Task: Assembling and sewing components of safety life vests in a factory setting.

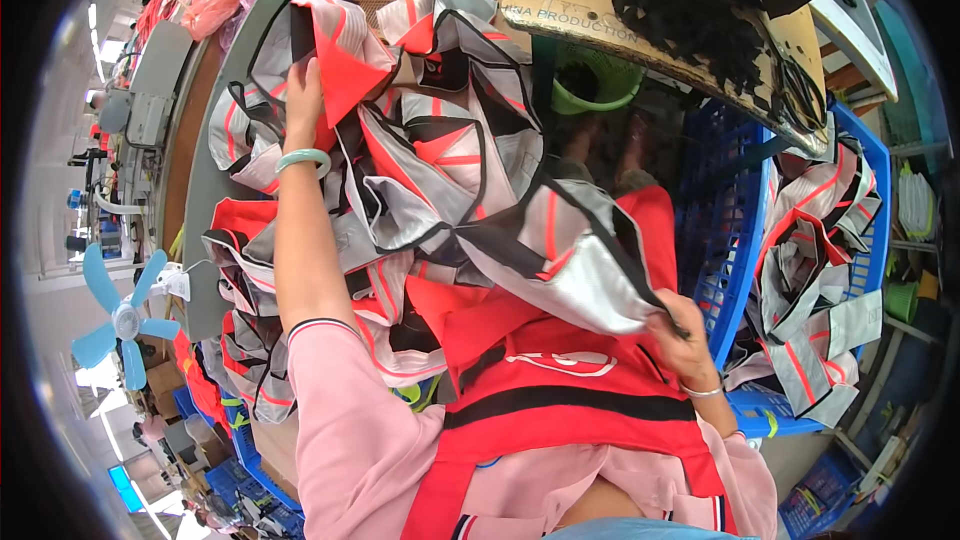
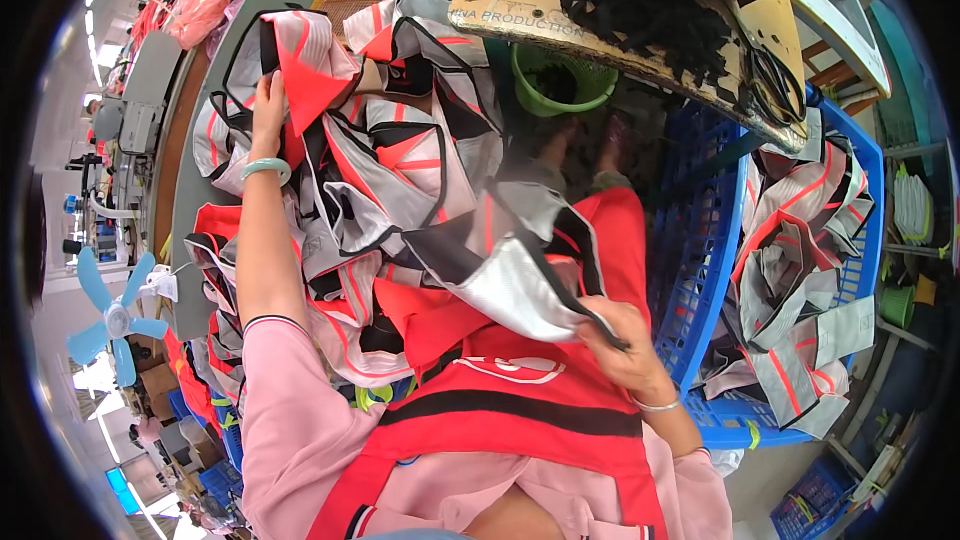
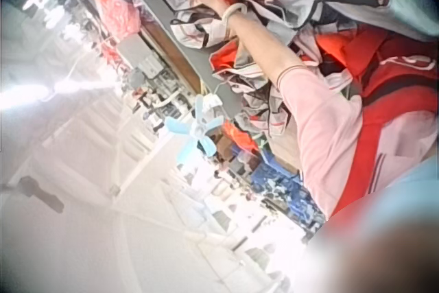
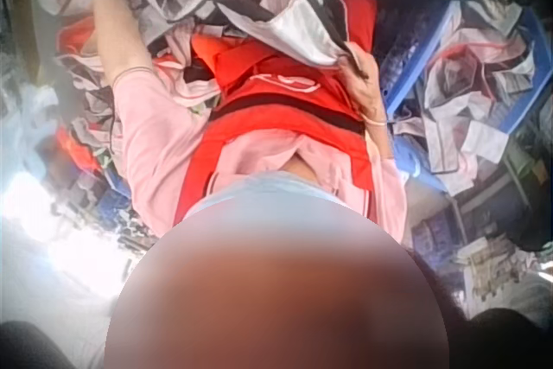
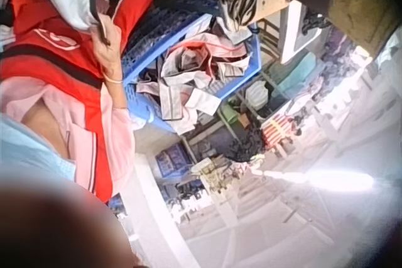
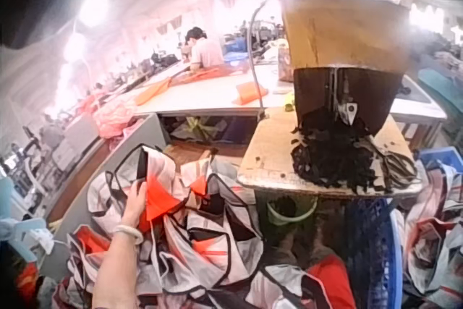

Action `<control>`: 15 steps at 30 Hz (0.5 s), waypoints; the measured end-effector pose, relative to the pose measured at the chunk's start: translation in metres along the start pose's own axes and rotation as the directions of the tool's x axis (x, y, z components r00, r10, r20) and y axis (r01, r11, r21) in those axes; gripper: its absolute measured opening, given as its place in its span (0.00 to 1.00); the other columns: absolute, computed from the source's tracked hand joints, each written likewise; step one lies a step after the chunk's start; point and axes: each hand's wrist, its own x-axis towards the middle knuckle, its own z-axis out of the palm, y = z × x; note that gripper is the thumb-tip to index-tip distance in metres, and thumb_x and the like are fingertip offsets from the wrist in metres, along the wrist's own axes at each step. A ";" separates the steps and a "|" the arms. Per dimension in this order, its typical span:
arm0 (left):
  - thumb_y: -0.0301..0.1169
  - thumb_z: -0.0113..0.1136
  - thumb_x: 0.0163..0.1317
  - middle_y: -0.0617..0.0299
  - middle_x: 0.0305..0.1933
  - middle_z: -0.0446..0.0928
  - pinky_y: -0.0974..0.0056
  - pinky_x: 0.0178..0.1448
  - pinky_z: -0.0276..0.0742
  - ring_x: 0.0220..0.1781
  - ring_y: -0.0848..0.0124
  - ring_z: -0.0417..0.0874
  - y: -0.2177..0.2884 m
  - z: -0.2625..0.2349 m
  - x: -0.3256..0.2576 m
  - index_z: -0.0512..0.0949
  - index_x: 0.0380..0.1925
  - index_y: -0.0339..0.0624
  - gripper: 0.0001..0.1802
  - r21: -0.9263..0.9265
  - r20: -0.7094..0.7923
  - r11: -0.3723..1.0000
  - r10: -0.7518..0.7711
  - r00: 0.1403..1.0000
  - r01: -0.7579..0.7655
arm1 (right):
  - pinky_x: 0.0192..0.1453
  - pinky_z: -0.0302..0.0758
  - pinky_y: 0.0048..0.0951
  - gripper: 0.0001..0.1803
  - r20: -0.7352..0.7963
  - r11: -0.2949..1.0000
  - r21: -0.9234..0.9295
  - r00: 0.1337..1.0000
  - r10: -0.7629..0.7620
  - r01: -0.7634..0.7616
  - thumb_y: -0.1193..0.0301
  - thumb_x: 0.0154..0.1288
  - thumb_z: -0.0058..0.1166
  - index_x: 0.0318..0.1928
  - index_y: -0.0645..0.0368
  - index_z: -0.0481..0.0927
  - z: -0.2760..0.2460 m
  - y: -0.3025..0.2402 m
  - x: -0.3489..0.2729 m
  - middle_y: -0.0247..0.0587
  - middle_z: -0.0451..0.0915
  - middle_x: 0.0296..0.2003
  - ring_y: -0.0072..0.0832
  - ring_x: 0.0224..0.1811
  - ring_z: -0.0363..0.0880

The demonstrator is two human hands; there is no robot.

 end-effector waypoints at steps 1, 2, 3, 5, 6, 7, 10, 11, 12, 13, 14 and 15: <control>0.58 0.57 0.59 0.42 0.67 0.64 0.59 0.69 0.59 0.68 0.54 0.65 -0.004 -0.003 -0.003 0.57 0.67 0.32 0.47 0.060 -0.071 0.996 0.068 0.995 -0.064 | 0.36 0.74 0.31 0.14 -0.072 0.993 -0.036 0.991 -0.111 0.108 0.82 0.58 0.53 0.47 0.66 0.77 -0.005 0.003 -0.008 0.45 0.81 0.33 0.35 0.32 0.80; 0.57 0.59 0.58 0.39 0.65 0.65 0.57 0.69 0.60 0.68 0.50 0.66 0.021 0.021 -0.015 0.59 0.65 0.30 0.48 0.098 -0.106 0.988 0.134 0.985 -0.123 | 0.38 0.75 0.33 0.12 -0.058 0.997 0.042 0.997 -0.059 0.062 0.77 0.61 0.54 0.45 0.66 0.77 -0.015 0.001 -0.011 0.48 0.81 0.35 0.39 0.32 0.81; 0.55 0.62 0.56 0.40 0.64 0.66 0.56 0.69 0.61 0.67 0.49 0.66 0.051 0.034 -0.027 0.60 0.65 0.33 0.46 0.163 -0.063 0.962 0.230 0.971 -0.217 | 0.38 0.75 0.34 0.12 -0.081 0.996 0.046 0.994 -0.070 0.074 0.73 0.62 0.55 0.44 0.66 0.77 -0.019 -0.005 -0.010 0.49 0.81 0.34 0.41 0.32 0.81; 0.48 0.69 0.51 0.43 0.62 0.69 0.53 0.66 0.64 0.65 0.48 0.68 0.072 0.033 -0.040 0.64 0.63 0.40 0.43 0.391 -0.031 0.765 0.567 0.823 -0.512 | 0.38 0.75 0.35 0.13 -0.082 0.992 0.067 0.992 -0.099 0.104 0.69 0.62 0.55 0.42 0.66 0.78 -0.023 -0.018 -0.008 0.49 0.81 0.33 0.43 0.31 0.80; 0.45 0.69 0.51 0.43 0.61 0.69 0.53 0.65 0.65 0.64 0.50 0.69 0.088 0.035 -0.053 0.66 0.62 0.41 0.40 0.572 0.042 0.602 0.656 0.753 -0.557 | 0.38 0.75 0.37 0.14 -0.114 0.985 0.072 0.983 -0.146 0.155 0.66 0.63 0.56 0.40 0.66 0.78 -0.024 -0.020 -0.008 0.49 0.80 0.31 0.44 0.31 0.80; 0.43 0.69 0.52 0.44 0.61 0.69 0.53 0.64 0.66 0.63 0.50 0.70 0.100 0.037 -0.064 0.66 0.61 0.41 0.38 0.513 0.042 0.616 0.678 0.734 -0.598 | 0.38 0.76 0.38 0.17 -0.145 0.976 0.076 0.970 -0.194 0.206 0.62 0.63 0.57 0.37 0.67 0.78 -0.026 -0.024 -0.007 0.48 0.80 0.29 0.46 0.30 0.80; 0.33 0.65 0.56 0.49 0.52 0.76 0.60 0.60 0.71 0.56 0.55 0.76 0.157 0.045 -0.118 0.74 0.54 0.38 0.26 0.021 0.124 0.833 0.546 0.828 -0.553 | 0.38 0.70 0.37 0.23 -0.170 0.951 0.228 0.971 -0.171 0.207 0.50 0.62 0.56 0.29 0.60 0.77 -0.052 -0.021 -0.025 0.43 0.80 0.32 0.36 0.33 0.78; 0.28 0.62 0.56 0.51 0.50 0.79 0.61 0.58 0.72 0.54 0.58 0.78 0.192 0.046 -0.148 0.75 0.52 0.36 0.22 -0.257 0.339 0.869 0.490 0.803 -0.422 | 0.33 0.67 0.36 0.23 -0.174 0.938 0.260 0.967 -0.187 0.229 0.50 0.62 0.56 0.25 0.58 0.75 -0.057 -0.026 -0.021 0.41 0.78 0.26 0.37 0.27 0.77; 0.29 0.62 0.54 0.53 0.53 0.77 0.61 0.60 0.71 0.56 0.60 0.76 0.210 0.049 -0.171 0.75 0.52 0.37 0.23 -0.463 0.421 0.738 0.670 0.612 -0.490 | 0.33 0.67 0.36 0.23 -0.168 0.936 0.263 0.966 -0.196 0.235 0.50 0.62 0.56 0.25 0.58 0.75 -0.059 -0.028 -0.017 0.41 0.78 0.26 0.37 0.27 0.77; 0.45 0.61 0.59 0.50 0.54 0.76 0.56 0.60 0.71 0.56 0.56 0.77 0.244 0.056 -0.203 0.74 0.54 0.35 0.29 -0.560 0.502 0.686 0.727 0.468 -0.464 | 0.31 0.67 0.35 0.23 -0.209 0.948 0.222 0.961 -0.182 0.228 0.50 0.62 0.57 0.25 0.57 0.75 -0.062 -0.028 -0.012 0.38 0.77 0.24 0.35 0.25 0.76; 0.48 0.63 0.57 0.47 0.57 0.72 0.53 0.62 0.69 0.58 0.50 0.74 0.267 0.064 -0.224 0.71 0.56 0.35 0.34 -0.536 0.467 0.499 0.847 0.254 -0.681 | 0.30 0.67 0.34 0.22 -0.234 0.954 0.197 0.956 -0.176 0.224 0.50 0.61 0.57 0.25 0.56 0.75 -0.063 -0.028 -0.009 0.36 0.76 0.22 0.34 0.24 0.76; 0.42 0.64 0.56 0.45 0.59 0.69 0.53 0.62 0.68 0.58 0.48 0.72 0.287 0.071 -0.246 0.68 0.58 0.35 0.34 -0.577 0.461 0.474 0.861 0.214 -0.665 | 0.29 0.67 0.34 0.23 -0.271 0.970 0.129 0.948 -0.167 0.207 0.49 0.60 0.57 0.23 0.55 0.74 -0.063 -0.030 -0.006 0.34 0.74 0.20 0.33 0.23 0.75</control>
